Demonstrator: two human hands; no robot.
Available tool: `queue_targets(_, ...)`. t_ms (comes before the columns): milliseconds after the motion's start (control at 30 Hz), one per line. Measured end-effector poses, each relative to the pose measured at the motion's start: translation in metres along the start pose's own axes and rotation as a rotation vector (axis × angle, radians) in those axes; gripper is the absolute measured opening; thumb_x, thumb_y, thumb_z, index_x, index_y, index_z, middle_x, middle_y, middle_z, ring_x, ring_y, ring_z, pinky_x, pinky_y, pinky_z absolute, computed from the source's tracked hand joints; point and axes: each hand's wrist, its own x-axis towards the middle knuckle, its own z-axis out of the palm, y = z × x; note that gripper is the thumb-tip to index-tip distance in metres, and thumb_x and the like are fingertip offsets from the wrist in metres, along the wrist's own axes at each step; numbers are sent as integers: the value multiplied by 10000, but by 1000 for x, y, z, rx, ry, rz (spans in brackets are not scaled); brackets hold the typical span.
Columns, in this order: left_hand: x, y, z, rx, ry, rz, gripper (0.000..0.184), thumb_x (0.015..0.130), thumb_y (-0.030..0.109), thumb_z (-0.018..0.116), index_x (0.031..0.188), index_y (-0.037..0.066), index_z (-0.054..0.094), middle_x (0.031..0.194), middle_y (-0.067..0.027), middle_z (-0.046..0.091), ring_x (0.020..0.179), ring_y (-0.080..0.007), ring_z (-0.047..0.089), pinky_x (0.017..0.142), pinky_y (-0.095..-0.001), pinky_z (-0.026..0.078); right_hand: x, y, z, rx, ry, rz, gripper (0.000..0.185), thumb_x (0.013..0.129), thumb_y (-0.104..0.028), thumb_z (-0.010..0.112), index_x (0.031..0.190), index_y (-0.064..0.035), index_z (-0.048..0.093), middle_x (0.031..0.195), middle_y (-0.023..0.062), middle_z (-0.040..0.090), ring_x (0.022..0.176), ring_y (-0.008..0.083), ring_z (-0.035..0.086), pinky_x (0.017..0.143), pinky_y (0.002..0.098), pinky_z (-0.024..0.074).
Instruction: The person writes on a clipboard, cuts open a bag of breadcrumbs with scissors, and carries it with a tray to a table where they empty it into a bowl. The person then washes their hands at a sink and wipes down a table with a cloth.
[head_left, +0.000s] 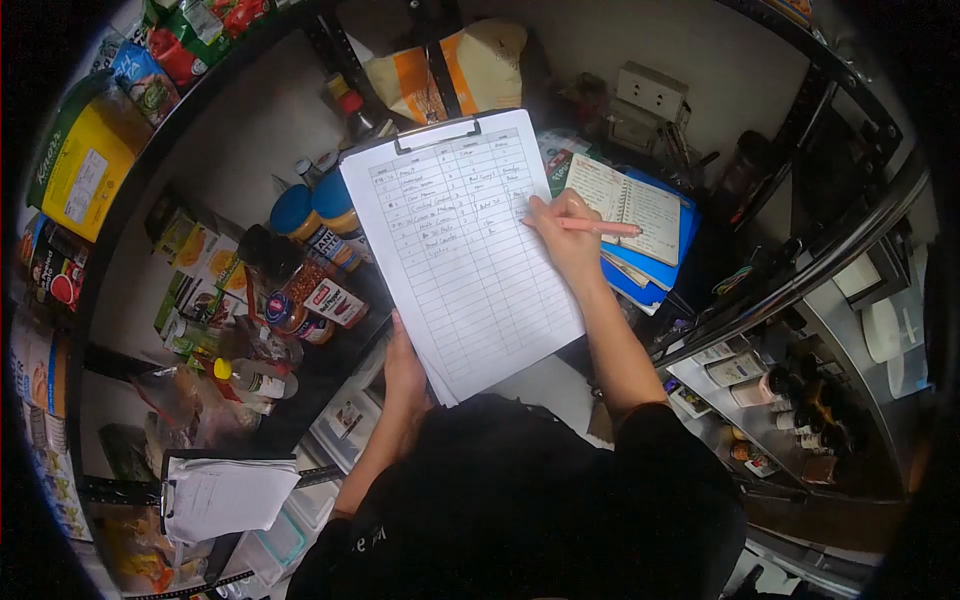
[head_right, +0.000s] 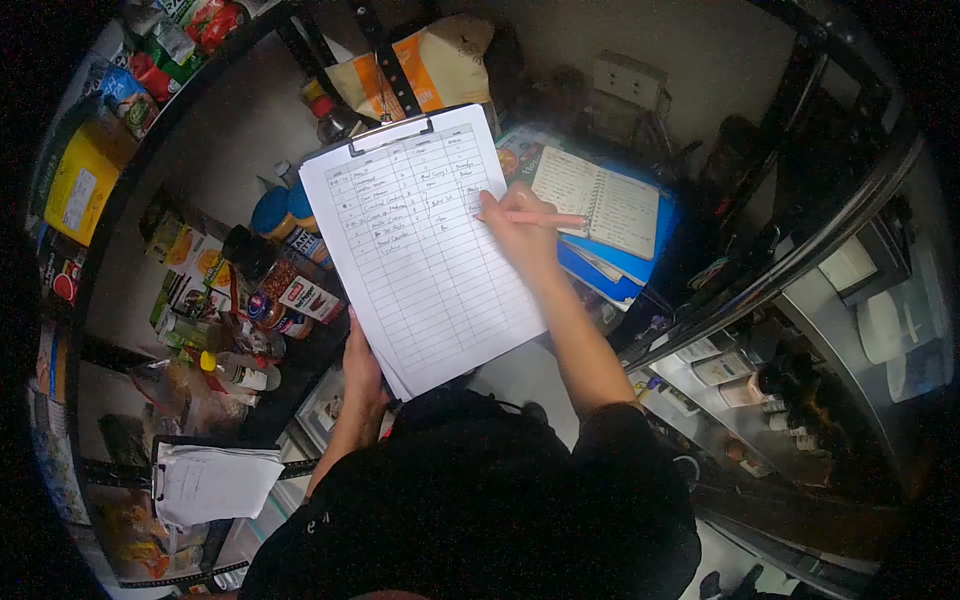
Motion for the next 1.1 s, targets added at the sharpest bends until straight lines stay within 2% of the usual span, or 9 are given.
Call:
queue_targets(167,4,-3,-1,-39,14,-4,705,965,553,340,1315,-53,421,1255,-204,535,1098,-275,577,894,-376,494,-2,5,-1,-68,-4,25,285,836,-24,656,628,-37,462,604,39,557,592,93,597,531,224,473)
queue_targets(600,6,-4,-3,-34,18,-11,706,953,559,373,1332,-35,401,1263,-209,525,1116,-282,562,900,-387,487,-1,7,0,-30,-12,-35,287,856,-39,629,632,-44,450,606,42,565,611,105,623,531,223,455)
queue_targets(733,7,-3,-3,-58,10,-16,703,954,560,368,1338,-29,397,1272,-202,521,1123,-283,558,902,-386,485,0,8,0,11,-3,-26,286,856,-41,632,635,-40,450,600,40,564,595,91,603,532,223,454)
queue_targets(833,2,1,3,-20,15,1,714,966,554,335,1301,-70,435,1252,-201,541,1113,-271,568,920,-375,477,0,7,-2,-8,-4,-7,289,854,-40,634,634,-40,447,599,35,557,590,85,593,537,221,458)
queue_targets(933,1,2,5,-42,46,-16,713,967,553,333,1307,-67,427,1259,-198,536,1114,-272,568,922,-374,475,1,6,-2,9,10,6,294,854,-43,636,633,-41,443,594,24,537,584,77,578,536,218,455)
queue_targets(1000,7,-5,-1,-77,31,-6,685,964,543,357,1341,-28,395,1271,-201,523,1119,-280,561,899,-387,490,1,7,0,48,39,19,295,854,-45,636,632,-42,441,591,17,524,581,71,568,531,216,449)
queue_targets(1100,5,-1,1,-49,53,-21,686,965,541,357,1346,-28,390,1271,-204,521,1115,-278,563,894,-381,494,1,7,1,26,26,-56,298,856,-48,637,633,-45,439,583,7,502,576,63,551,527,212,439)
